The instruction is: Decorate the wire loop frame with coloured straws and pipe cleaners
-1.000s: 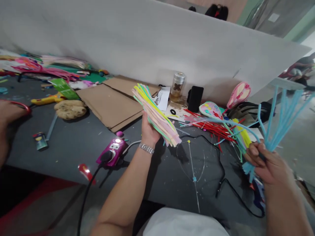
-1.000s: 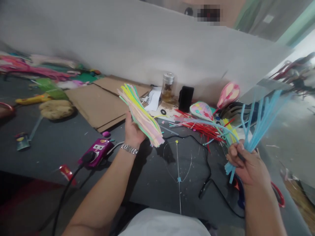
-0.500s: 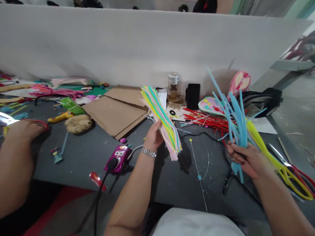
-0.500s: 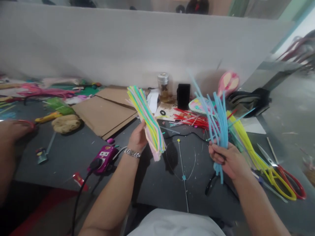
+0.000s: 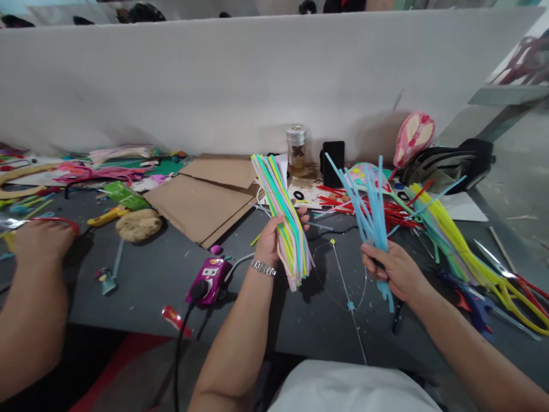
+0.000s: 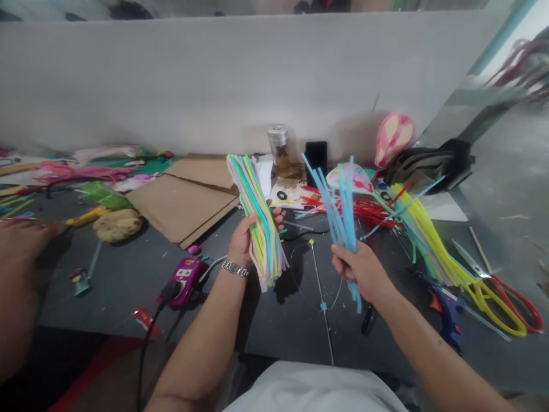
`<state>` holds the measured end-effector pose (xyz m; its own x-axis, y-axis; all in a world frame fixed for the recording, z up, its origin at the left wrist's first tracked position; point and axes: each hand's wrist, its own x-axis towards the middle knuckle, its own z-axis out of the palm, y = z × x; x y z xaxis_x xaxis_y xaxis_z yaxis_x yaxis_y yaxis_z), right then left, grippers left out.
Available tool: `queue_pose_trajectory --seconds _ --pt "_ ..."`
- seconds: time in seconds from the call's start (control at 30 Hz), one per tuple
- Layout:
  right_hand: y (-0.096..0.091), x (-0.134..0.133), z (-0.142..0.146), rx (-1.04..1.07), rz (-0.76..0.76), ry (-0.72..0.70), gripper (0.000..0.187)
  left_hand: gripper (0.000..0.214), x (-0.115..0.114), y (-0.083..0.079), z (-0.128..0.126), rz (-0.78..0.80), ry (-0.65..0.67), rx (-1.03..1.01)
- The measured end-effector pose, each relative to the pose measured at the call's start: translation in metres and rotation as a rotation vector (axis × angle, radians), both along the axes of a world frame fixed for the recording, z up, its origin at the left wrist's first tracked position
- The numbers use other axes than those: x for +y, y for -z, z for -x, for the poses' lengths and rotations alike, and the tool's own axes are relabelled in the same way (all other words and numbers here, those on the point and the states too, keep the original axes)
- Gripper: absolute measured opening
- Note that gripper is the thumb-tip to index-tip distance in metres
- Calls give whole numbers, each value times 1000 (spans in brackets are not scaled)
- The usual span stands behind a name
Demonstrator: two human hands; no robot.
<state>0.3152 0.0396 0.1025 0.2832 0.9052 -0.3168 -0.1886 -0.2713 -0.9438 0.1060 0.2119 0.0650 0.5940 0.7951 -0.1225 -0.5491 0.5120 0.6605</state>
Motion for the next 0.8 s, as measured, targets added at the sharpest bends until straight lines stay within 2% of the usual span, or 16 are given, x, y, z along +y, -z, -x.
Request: queue_pose_trajectory --seconds 0.2,0.37,0.47,0.57,0.7,0.8 --pt "-10 37 44 6 -56 -101 33 52 -4 0 -6 -10 36 4" --pt "-7 46 55 73 1 -146 35 50 -3 2 -5 40 44 61" --pt "-3 45 50 90 47 -137 40 54 -4 2 -5 55 55 43" --pt "-3 41 40 89 76 -95 35 52 -4 -1 -5 40 32 -25" --pt "-8 26 16 85 30 -26 44 34 0 -4 -6 182 -135 -2" --pt "-11 8 -9 61 -12 62 50 27 14 -8 -15 284 -250 33"
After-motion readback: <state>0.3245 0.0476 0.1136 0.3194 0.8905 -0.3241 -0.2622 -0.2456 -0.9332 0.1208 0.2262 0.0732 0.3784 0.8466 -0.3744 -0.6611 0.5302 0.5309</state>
